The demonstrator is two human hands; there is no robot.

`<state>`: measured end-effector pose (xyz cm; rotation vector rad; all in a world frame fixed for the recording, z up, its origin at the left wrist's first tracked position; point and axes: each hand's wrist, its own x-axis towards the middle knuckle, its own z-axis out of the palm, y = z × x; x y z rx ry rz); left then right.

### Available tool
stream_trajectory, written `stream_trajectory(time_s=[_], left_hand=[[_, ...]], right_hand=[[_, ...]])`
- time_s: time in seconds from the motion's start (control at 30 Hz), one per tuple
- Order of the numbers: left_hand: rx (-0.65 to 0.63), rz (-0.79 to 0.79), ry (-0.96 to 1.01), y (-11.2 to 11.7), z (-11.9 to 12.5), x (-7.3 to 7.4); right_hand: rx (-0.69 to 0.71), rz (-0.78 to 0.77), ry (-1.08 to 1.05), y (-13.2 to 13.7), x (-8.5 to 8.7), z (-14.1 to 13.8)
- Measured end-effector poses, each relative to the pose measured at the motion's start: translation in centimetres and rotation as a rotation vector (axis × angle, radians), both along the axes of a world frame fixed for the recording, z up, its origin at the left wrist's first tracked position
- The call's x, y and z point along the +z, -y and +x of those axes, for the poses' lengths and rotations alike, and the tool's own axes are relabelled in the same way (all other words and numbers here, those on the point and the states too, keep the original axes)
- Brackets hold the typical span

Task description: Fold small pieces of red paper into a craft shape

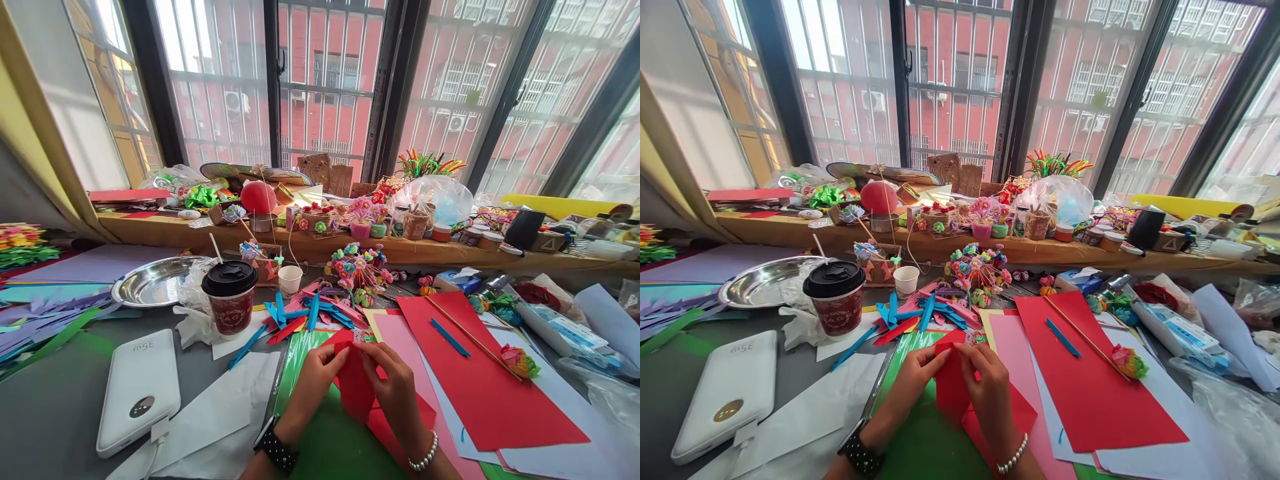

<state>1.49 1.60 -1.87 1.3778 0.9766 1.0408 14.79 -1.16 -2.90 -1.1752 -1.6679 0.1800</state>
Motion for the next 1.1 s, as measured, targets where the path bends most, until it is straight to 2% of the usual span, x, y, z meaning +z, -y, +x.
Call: stream_trajectory(time_s=[0.17, 0.37, 0.47, 0.77, 1.1], left_hand=[[-0.014, 0.006, 0.069, 0.01, -0.05, 0.22], [-0.015, 0.016, 0.121, 0.12, -0.11, 0.72], [0.022, 0.041, 0.090, 0.15, -0.17, 0.91], [0.010, 0.062, 0.052, 0.03, -0.36, 0.84], [0.082, 0.084, 0.032, -0.31, -0.31, 0.64]], right_hand=[[0.039, 0.150, 0.155, 0.02, -0.53, 0.33], [0.026, 0.222, 0.271, 0.17, -0.29, 0.41], [0.010, 0.230, 0.297, 0.26, -0.05, 0.31], [0.034, 0.234, 0.325, 0.37, 0.29, 0.31], [0.077, 0.213, 0.327, 0.25, 0.34, 0.30]])
